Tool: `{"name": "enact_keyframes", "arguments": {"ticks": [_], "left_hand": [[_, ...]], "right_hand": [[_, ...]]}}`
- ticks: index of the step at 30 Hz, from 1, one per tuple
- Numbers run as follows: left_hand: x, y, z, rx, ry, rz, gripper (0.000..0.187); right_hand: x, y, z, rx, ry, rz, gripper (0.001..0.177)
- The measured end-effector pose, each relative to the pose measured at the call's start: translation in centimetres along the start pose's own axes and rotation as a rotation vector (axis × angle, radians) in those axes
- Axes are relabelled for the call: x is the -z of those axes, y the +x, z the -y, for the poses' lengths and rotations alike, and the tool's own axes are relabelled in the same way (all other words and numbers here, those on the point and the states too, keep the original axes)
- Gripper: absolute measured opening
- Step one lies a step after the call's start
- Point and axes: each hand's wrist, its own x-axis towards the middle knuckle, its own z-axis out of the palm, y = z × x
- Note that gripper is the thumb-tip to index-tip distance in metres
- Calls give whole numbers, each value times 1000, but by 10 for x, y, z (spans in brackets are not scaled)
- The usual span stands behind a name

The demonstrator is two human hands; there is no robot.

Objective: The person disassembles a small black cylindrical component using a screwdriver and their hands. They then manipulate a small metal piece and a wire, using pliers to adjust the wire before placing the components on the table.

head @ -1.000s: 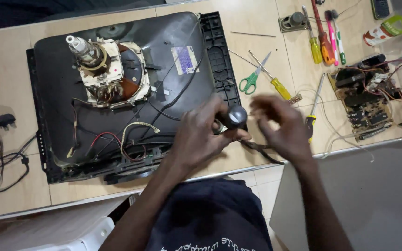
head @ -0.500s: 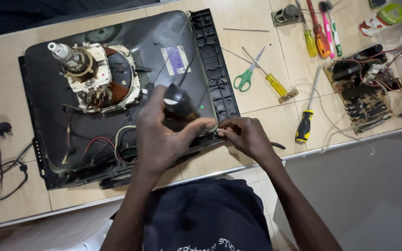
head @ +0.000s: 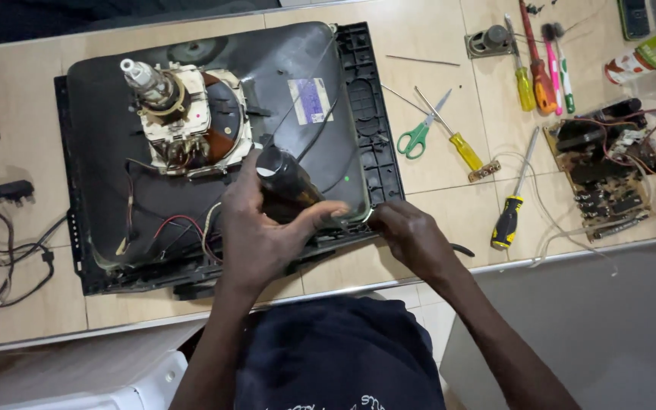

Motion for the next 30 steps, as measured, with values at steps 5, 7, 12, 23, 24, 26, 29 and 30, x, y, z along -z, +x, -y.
{"name": "enact_keyframes", "arguments": {"ticks": [5, 7, 12, 23, 24, 26, 29, 30], "left_hand": [[1, 0, -4, -4, -41, 24, 52], [2, 0, -3, -13, -31, 29, 51], [2, -1, 1, 30, -3, 16, 57], [-6, -5, 23, 51, 4, 13, 72], [-7, -5, 23, 56, -11, 28, 59], [-8, -5, 21, 77, -34, 31, 58], [-6, -4, 23, 104, -34, 16, 66], [-5, -6, 24, 119, -15, 17, 76]], "right_hand": [[9, 5, -2, -77, 165, 37, 27], [13, 7, -3, -132, 200, 55, 34], [-1, 1, -23, -171, 84, -18, 19], [1, 11, -23, -87, 136, 23, 17], [1, 12, -22, -24, 155, -32, 11], [5, 8, -19, -17, 177, -27, 8], [12, 6, -23, -78, 261, -123, 4], [12, 3, -23, -167, 326, -221, 5]]}}
